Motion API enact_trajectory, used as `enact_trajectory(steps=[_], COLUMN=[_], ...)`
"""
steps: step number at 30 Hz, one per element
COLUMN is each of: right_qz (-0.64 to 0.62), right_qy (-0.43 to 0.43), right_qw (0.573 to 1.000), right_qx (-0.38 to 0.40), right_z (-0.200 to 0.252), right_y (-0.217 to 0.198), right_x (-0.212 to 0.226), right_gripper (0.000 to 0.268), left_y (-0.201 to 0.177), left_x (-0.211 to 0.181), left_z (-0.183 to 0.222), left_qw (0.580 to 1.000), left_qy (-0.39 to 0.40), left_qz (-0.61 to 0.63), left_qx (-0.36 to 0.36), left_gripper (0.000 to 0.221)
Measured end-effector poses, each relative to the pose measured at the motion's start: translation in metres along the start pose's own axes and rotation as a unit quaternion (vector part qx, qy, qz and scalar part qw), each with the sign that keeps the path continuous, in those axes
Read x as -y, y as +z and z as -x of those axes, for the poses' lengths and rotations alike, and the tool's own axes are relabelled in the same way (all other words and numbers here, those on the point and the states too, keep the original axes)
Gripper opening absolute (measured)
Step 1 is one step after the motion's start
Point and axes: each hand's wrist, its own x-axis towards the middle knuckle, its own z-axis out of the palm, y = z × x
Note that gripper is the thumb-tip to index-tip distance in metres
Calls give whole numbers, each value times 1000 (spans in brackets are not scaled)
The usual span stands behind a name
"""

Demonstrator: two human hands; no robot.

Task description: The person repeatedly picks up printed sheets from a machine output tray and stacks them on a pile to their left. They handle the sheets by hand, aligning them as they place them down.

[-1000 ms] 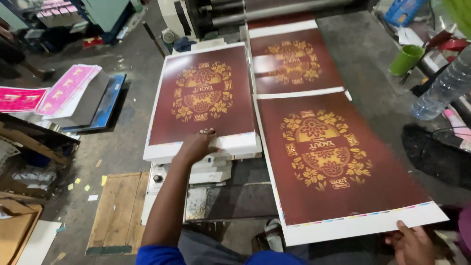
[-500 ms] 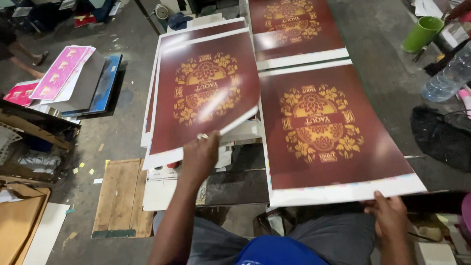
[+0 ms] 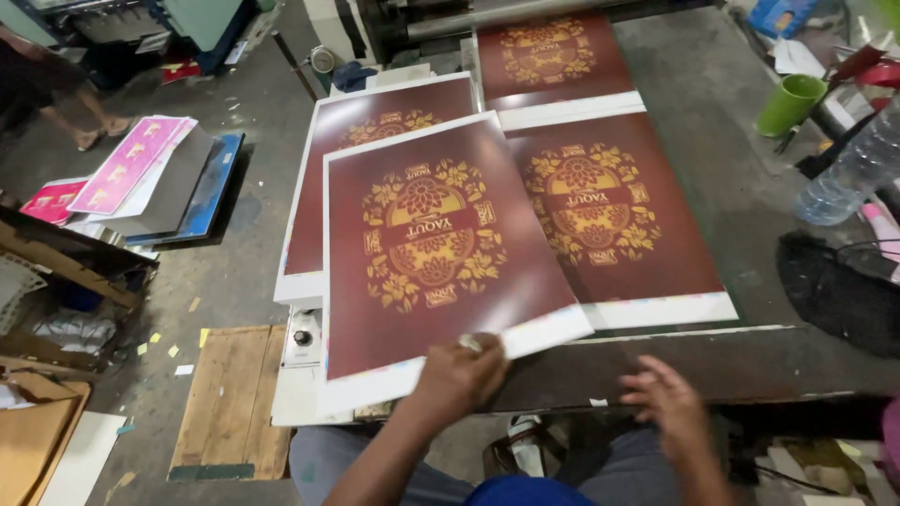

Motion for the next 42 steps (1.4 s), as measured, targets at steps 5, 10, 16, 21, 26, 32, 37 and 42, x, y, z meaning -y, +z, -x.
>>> enact_trajectory(steps=[5, 10, 16, 21, 26, 32, 37, 42], right_qz=[-99, -188, -202, -173, -149, -122, -74, -77], right_qy=[3, -26, -95, -54, -9, -12, 35, -9], right_qw=[976, 972, 975, 981, 984, 984, 979, 983], right_qx=[197, 138, 10, -75, -98, -133, -188, -164], right_z=[31, 17, -2, -9, -9, 15, 38, 45], right_y=[76, 66, -25, -109, -170, -189, -160, -124], right_x=[0, 5, -8, -38, -67, -89, -70, -53], right_gripper=[57, 32, 24, 28, 42, 38, 29, 26], left_y=[40, 11, 22, 1, -8, -38, -66, -64], left_x=[-40, -36, 113, 192, 212, 209, 166, 105], left_z=[-15, -40, -33, -24, -26, -29, -33, -20], left_qw=[997, 996, 981, 974, 961, 969, 966, 960], left_qy=[69, 78, -149, -56, -139, -185, -135, -183], left_qz=[17, 46, -68, -205, -138, -57, -216, -212], left_qx=[30, 21, 100, 74, 194, 153, -55, 4], left_gripper=[24, 33, 24, 74, 69, 25, 13, 12])
